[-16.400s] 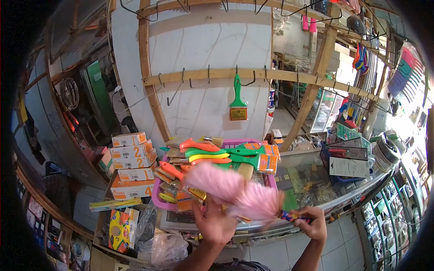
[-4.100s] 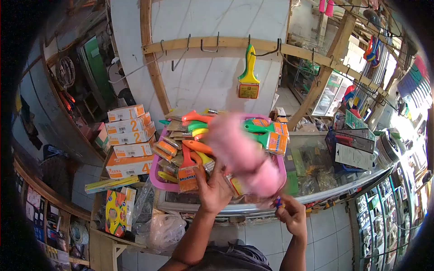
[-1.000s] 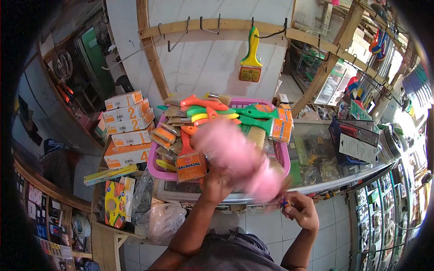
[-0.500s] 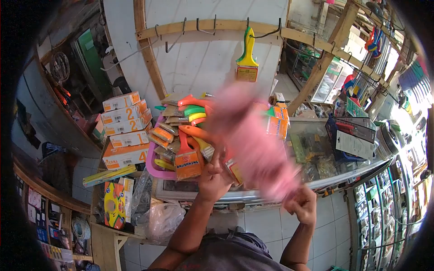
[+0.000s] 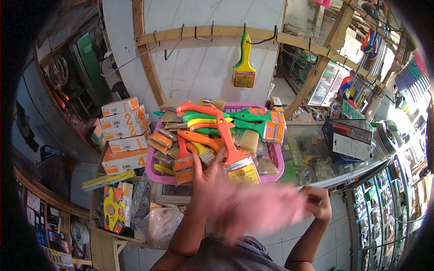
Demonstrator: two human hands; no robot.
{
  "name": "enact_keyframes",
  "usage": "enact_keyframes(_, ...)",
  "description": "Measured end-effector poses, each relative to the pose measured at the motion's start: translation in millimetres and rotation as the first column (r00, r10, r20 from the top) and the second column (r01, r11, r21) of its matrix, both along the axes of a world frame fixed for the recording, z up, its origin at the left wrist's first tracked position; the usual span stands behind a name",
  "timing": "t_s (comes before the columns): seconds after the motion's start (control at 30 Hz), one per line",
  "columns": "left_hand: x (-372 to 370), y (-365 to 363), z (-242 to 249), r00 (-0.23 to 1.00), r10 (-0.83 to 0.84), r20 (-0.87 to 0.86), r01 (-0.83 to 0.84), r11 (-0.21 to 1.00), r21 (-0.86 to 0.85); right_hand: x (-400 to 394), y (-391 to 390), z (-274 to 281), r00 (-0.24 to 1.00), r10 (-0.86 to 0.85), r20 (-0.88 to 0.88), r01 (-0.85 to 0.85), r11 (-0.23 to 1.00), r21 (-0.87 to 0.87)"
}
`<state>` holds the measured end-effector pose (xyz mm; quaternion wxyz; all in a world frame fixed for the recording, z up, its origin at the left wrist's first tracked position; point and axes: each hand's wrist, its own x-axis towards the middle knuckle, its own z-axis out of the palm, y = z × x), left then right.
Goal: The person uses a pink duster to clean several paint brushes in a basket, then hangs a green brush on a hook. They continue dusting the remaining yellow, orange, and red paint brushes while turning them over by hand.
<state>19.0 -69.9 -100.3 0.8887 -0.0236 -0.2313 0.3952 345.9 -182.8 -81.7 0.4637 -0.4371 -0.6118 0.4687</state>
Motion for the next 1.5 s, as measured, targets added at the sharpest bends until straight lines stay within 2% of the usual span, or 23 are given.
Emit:
enact_keyframes(0.03,1,0,-5,0.996,-0.020,0.091,0.030,0.994,-0.108,-3,0,-1,0.993,-0.100,-0.060,0.097,0.994,-0.052)
enact_keyframes(0.1,9,5,-6,0.811,0.341,-0.476,-0.250,0.937,0.245,-1,0,2,0.995,-0.098,-0.014,0.097,0.994,-0.052)
enact_keyframes(0.17,9,4,2,0.800,0.389,-0.458,-0.191,0.887,0.420,8,2,12,0.975,0.095,0.200,-0.103,0.994,0.032)
enact_keyframes(0.23,6,4,6,0.826,0.393,-0.404,-0.152,0.845,0.512,10,2,-3,0.999,0.012,-0.033,-0.010,0.999,0.045)
enact_keyframes(0.3,11,4,-4,0.852,0.332,-0.404,-0.244,0.936,0.254,2,0,3,0.967,-0.123,-0.221,0.103,0.990,-0.101)
enact_keyframes(0.33,13,4,-7,0.867,0.303,-0.397,-0.280,0.953,0.116,4,1,9,0.997,-0.032,-0.065,0.026,0.995,-0.092)
enact_keyframes(0.4,10,3,0,0.823,0.371,-0.430,-0.221,0.906,0.360,11,4,15,0.959,0.144,0.244,-0.122,0.987,-0.103)
enact_keyframes(0.43,9,4,3,0.800,0.410,-0.437,-0.181,0.861,0.475,16,9,4,0.953,0.235,0.192,-0.257,0.961,0.099)
enact_keyframes(0.53,9,6,-15,0.982,0.175,-0.070,-0.165,0.978,0.129,18,0,-15,0.964,-0.012,-0.265,0.004,0.999,-0.032)
enact_keyframes(0.57,13,4,-5,0.815,0.351,-0.461,-0.289,0.936,0.201,5,1,4,0.979,-0.190,-0.078,0.170,0.963,-0.209)
enact_keyframes(0.67,11,-5,12,0.712,0.418,-0.565,-0.235,0.899,0.370,14,7,8,0.961,0.180,0.208,-0.181,0.983,-0.013)
enact_keyframes(0.7,11,0,9,0.826,0.369,-0.426,-0.227,0.910,0.347,10,16,2,0.957,0.274,0.091,-0.287,0.939,0.189)
enact_keyframes(0.77,14,3,4,0.971,0.214,-0.110,-0.192,0.965,0.181,5,5,-3,0.990,0.017,-0.142,-0.024,0.999,-0.044)
enact_keyframes(0.8,14,3,0,0.870,0.353,-0.343,-0.278,0.927,0.251,3,1,-5,0.965,-0.132,-0.229,0.090,0.979,-0.186)
enact_keyframes(0.83,14,2,-1,0.699,0.449,-0.556,-0.305,0.891,0.336,4,2,-4,0.985,-0.168,-0.031,0.157,0.961,-0.229)
enact_keyframes(0.93,12,2,0,0.735,0.445,-0.512,-0.251,0.880,0.404,13,10,2,0.957,0.269,0.107,-0.276,0.960,0.048)
enact_keyframes(1.07,13,1,2,0.748,0.461,-0.477,-0.293,0.875,0.386,-6,6,2,0.984,-0.170,-0.049,0.157,0.966,-0.206)
enact_keyframes(1.1,15,0,-1,0.654,0.515,-0.554,-0.384,0.857,0.343,-4,5,15,0.978,-0.058,0.201,0.103,0.969,-0.226)
enact_keyframes(1.2,9,2,-7,0.728,0.461,-0.508,-0.289,0.878,0.382,11,12,-6,0.953,0.301,0.026,-0.302,0.947,0.112)
enact_keyframes(1.33,12,5,-13,0.896,0.376,-0.234,-0.324,0.917,0.234,-7,5,3,0.997,-0.062,0.037,0.069,0.970,-0.232)
enact_keyframes(1.4,10,5,-7,0.841,0.428,-0.332,-0.261,0.857,0.444,4,6,-1,0.989,0.122,0.083,-0.107,0.981,-0.163)
enact_keyframes(1.47,9,6,-2,0.827,0.430,-0.362,-0.267,0.867,0.421,8,8,-5,0.970,0.241,-0.040,-0.241,0.970,-0.006)
enact_keyframes(1.5,10,4,-2,0.848,0.399,-0.349,-0.307,0.907,0.289,12,5,-6,0.986,0.150,-0.075,-0.159,0.979,-0.127)
